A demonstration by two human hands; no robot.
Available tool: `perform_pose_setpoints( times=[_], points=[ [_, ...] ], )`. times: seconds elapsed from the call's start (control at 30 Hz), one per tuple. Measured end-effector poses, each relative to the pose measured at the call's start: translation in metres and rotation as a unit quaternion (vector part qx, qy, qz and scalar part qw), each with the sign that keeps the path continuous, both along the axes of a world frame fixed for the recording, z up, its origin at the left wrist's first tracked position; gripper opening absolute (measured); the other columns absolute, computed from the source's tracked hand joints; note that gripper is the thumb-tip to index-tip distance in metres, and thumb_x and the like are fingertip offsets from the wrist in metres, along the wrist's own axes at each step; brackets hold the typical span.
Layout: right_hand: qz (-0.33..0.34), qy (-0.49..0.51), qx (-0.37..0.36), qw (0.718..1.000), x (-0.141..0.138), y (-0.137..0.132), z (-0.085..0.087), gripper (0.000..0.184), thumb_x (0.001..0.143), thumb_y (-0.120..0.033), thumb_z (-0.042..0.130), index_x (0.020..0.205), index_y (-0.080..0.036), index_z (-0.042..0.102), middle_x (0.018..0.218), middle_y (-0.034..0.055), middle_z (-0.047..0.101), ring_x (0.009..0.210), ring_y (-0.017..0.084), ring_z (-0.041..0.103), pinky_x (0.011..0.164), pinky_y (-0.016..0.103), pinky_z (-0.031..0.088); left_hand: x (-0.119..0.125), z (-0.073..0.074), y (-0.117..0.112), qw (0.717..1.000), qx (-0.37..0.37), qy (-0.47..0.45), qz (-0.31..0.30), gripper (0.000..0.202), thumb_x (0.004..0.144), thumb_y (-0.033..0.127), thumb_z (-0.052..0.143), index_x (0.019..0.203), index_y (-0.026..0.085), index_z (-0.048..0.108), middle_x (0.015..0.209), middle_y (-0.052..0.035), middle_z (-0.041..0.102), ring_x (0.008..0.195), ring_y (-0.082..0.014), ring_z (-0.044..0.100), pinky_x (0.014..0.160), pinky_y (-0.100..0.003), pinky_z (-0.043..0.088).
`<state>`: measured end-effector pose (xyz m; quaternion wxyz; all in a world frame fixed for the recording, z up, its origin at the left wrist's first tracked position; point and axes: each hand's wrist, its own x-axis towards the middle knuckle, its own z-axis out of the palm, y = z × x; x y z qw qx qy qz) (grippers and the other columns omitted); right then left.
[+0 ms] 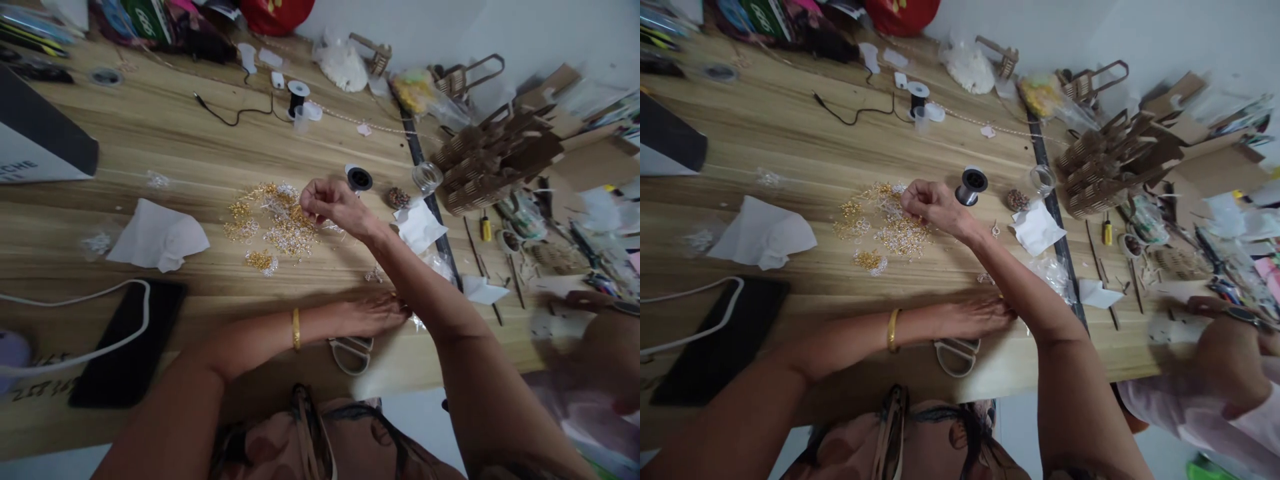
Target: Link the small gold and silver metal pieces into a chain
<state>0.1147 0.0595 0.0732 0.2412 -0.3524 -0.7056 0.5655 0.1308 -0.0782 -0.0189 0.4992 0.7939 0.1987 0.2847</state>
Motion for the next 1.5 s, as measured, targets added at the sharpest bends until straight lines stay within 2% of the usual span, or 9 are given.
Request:
perform_pose_setpoints(
  times=[0.13, 0.37, 0.5, 0.63, 0.73, 0.9, 1.1, 1.3, 1.5],
  points=[
    [-0.018, 0.024, 0.017, 0.999, 0.003, -0.01, -0.01, 0.017, 0.085, -0.029, 0.061, 0.077, -0.016, 0.054, 0.064, -0.0029, 0.055, 0.055, 0.006, 0.048, 0.049, 0.02, 0.042, -0.049, 0.011, 0.003, 0.963, 0.22, 0.13, -0.082, 0.05, 0.083, 0.002, 0.045, 0.133, 0.006, 0.046, 0.145, -0.0186, 0.044, 0.14, -0.0245, 0.035, 0.117, -0.034, 0.025],
    [-0.038, 0.014, 0.026, 0.999, 0.022, -0.019, -0.009, 0.021, 0.084, -0.034, 0.064, 0.078, -0.016, 0.054, 0.065, -0.0026, 0.055, 0.056, 0.006, 0.048, 0.051, 0.02, 0.042, -0.08, 0.008, -0.003, 0.923, 0.274, 0.272, 0.009, 0.043, 0.09, 0.009, 0.038, 0.133, 0.007, 0.043, 0.154, -0.021, 0.028, 0.146, -0.0281, 0.02, 0.118, -0.04, 0.022],
    [-0.048, 0.007, 0.035, 0.998, 0.031, -0.017, -0.004, 0.022, 0.084, -0.036, 0.063, 0.078, -0.017, 0.054, 0.064, -0.0028, 0.055, 0.056, 0.007, 0.048, 0.051, 0.02, 0.042, -0.074, 0.018, -0.006, 0.918, 0.284, 0.276, 0.002, 0.037, 0.09, 0.006, 0.038, 0.124, 0.007, 0.051, 0.148, -0.0192, 0.039, 0.141, -0.0272, 0.032, 0.115, -0.037, 0.024],
    [-0.043, -0.002, 0.056, 0.998, 0.037, -0.013, 0.002, 0.024, 0.085, -0.04, 0.063, 0.08, -0.017, 0.055, 0.066, -0.0021, 0.056, 0.058, 0.007, 0.05, 0.053, 0.021, 0.044, -0.063, 0.026, 0.0, 0.943, 0.264, 0.193, -0.058, 0.026, 0.089, 0.006, 0.039, 0.104, 0.01, 0.06, 0.11, -0.0155, 0.066, 0.107, -0.0226, 0.06, 0.094, -0.032, 0.042],
    [-0.046, -0.011, 0.069, 0.997, 0.043, -0.008, 0.007, 0.025, 0.085, -0.041, 0.063, 0.082, -0.017, 0.057, 0.067, -0.0014, 0.056, 0.058, 0.008, 0.05, 0.054, 0.022, 0.044, -0.057, 0.021, 0.013, 0.961, 0.236, 0.133, -0.056, 0.022, 0.087, 0.005, 0.04, 0.09, 0.012, 0.061, 0.097, -0.014, 0.066, 0.095, -0.022, 0.06, 0.086, -0.032, 0.044],
    [-0.038, -0.06, 0.101, 0.992, 0.057, -0.004, 0.007, 0.021, 0.083, -0.036, 0.065, 0.081, -0.016, 0.061, 0.07, -0.0003, 0.058, 0.064, 0.009, 0.05, 0.058, 0.023, 0.042, -0.055, 0.009, 0.039, 0.993, -0.002, 0.053, 0.103, 0.014, 0.083, 0.01, 0.049, 0.078, 0.014, 0.061, 0.08, -0.0067, 0.067, 0.074, -0.0161, 0.06, 0.073, -0.028, 0.045],
    [-0.078, -0.076, 0.113, 0.988, 0.068, -0.022, -0.011, 0.019, 0.082, -0.035, 0.064, 0.08, -0.017, 0.061, 0.076, -0.0002, 0.06, 0.071, 0.012, 0.054, 0.069, 0.026, 0.045, -0.064, 0.005, 0.05, 0.9, -0.334, -0.161, 0.23, 0.007, 0.07, 0.015, 0.063, 0.069, 0.014, 0.056, 0.067, -0.0032, 0.067, 0.063, -0.0121, 0.063, 0.064, -0.024, 0.049],
    [-0.202, -0.023, 0.077, 0.976, 0.069, -0.062, -0.036, 0.022, 0.083, -0.042, 0.063, 0.082, -0.02, 0.059, 0.082, 0.0013, 0.058, 0.079, 0.015, 0.057, 0.076, 0.03, 0.047, -0.084, 0.022, 0.038, 0.798, -0.374, -0.292, 0.371, 0.036, 0.068, 0.014, 0.067, 0.102, 0.017, 0.057, 0.072, 0.0011, 0.067, 0.066, -0.0109, 0.063, 0.069, -0.024, 0.05],
    [-0.218, -0.02, 0.093, 0.971, 0.067, -0.1, -0.051, 0.02, 0.086, -0.042, 0.061, 0.078, -0.024, 0.063, 0.099, 0.0085, 0.059, 0.116, 0.026, 0.051, 0.099, 0.043, 0.042, -0.095, 0.013, 0.028, 0.812, -0.442, -0.28, 0.26, 0.024, 0.067, 0.021, 0.072, 0.089, 0.012, 0.071, 0.082, -0.0041, 0.071, 0.072, -0.0121, 0.06, 0.071, -0.024, 0.047]
  ],
)
